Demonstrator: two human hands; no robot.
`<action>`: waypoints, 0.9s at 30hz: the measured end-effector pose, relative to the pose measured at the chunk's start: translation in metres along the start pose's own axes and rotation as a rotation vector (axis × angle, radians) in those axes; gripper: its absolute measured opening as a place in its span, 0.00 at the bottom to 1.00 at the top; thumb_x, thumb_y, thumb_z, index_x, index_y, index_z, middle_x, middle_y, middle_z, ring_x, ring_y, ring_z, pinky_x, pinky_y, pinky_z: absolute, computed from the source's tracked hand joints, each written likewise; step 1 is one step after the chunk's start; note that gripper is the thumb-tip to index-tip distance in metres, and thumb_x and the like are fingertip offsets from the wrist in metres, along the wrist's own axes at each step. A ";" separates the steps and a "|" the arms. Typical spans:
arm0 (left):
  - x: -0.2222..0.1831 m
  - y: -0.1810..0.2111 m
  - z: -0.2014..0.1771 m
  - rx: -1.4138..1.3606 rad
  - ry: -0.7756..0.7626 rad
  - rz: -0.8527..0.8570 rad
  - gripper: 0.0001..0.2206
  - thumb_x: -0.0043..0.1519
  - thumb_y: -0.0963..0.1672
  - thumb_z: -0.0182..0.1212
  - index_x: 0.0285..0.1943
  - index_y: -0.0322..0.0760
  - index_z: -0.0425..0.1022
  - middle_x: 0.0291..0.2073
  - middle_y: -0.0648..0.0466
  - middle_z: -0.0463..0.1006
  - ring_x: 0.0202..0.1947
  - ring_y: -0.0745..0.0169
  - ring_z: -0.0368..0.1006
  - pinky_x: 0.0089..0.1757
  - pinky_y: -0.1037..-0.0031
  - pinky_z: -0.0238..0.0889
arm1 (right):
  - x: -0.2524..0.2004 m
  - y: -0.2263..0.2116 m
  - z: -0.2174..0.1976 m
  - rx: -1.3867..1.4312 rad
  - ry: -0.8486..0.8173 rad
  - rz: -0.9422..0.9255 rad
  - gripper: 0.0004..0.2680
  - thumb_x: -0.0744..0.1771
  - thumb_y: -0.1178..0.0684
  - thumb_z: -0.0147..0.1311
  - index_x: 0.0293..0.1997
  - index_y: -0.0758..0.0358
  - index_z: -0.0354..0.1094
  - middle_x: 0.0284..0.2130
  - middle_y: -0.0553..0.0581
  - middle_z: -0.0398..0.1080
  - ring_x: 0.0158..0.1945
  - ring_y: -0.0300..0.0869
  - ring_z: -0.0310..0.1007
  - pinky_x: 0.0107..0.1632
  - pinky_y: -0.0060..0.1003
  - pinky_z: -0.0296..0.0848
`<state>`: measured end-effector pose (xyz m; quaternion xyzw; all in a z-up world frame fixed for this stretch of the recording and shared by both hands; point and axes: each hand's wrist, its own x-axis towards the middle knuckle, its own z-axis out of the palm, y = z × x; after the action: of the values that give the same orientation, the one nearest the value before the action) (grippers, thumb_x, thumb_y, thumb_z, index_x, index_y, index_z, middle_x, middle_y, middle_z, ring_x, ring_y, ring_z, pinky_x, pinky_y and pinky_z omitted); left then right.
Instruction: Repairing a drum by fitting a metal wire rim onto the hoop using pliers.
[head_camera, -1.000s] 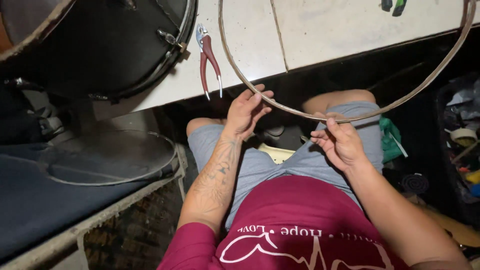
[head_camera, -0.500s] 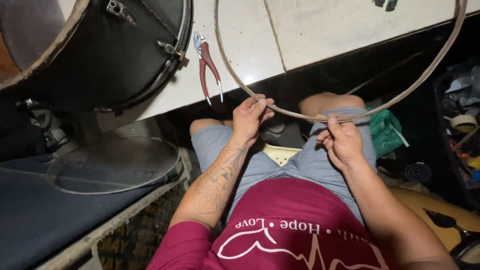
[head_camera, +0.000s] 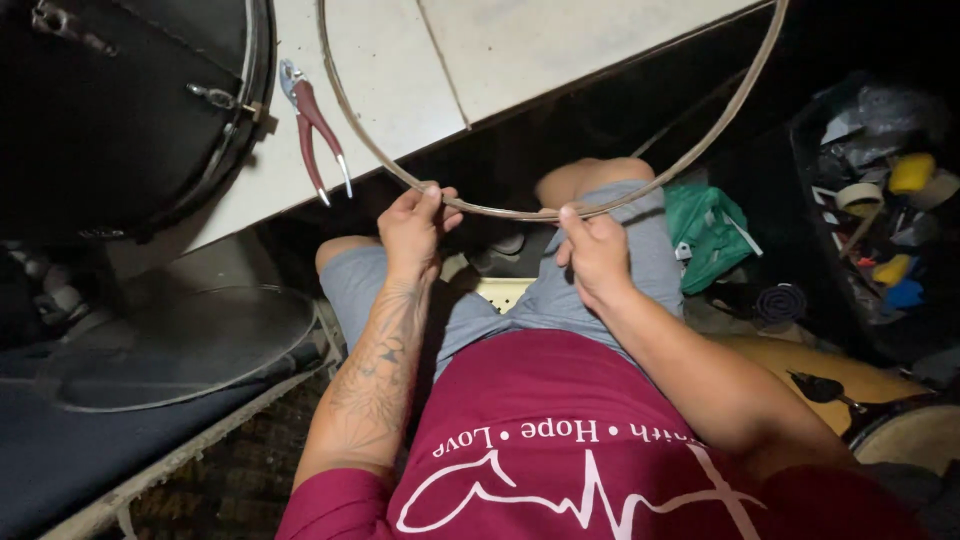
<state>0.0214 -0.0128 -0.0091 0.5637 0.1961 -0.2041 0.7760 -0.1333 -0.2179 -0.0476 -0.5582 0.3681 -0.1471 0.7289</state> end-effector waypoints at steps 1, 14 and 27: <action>0.000 0.000 0.004 0.008 0.002 0.005 0.16 0.64 0.41 0.62 0.57 0.21 0.70 0.39 0.36 0.83 0.33 0.49 0.84 0.37 0.63 0.82 | -0.002 -0.008 0.003 0.009 -0.002 0.002 0.05 0.70 0.56 0.55 0.47 0.66 0.68 0.30 0.57 0.72 0.13 0.36 0.69 0.15 0.26 0.64; -0.007 -0.002 0.020 0.036 0.161 0.053 0.13 0.64 0.41 0.61 0.53 0.21 0.71 0.36 0.38 0.83 0.28 0.54 0.83 0.31 0.68 0.82 | 0.009 -0.017 0.000 0.033 -0.135 0.100 0.08 0.68 0.53 0.59 0.47 0.68 0.73 0.17 0.61 0.67 0.11 0.39 0.65 0.18 0.29 0.64; -0.007 -0.002 0.032 0.074 0.254 0.098 0.13 0.62 0.40 0.60 0.50 0.17 0.72 0.32 0.37 0.83 0.25 0.57 0.82 0.28 0.73 0.80 | 0.016 -0.021 0.011 -0.101 -0.328 0.020 0.07 0.69 0.51 0.57 0.37 0.64 0.74 0.24 0.61 0.75 0.18 0.39 0.72 0.19 0.23 0.59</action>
<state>0.0173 -0.0429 0.0020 0.6223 0.2575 -0.1000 0.7325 -0.1099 -0.2272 -0.0327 -0.6070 0.2566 -0.0278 0.7516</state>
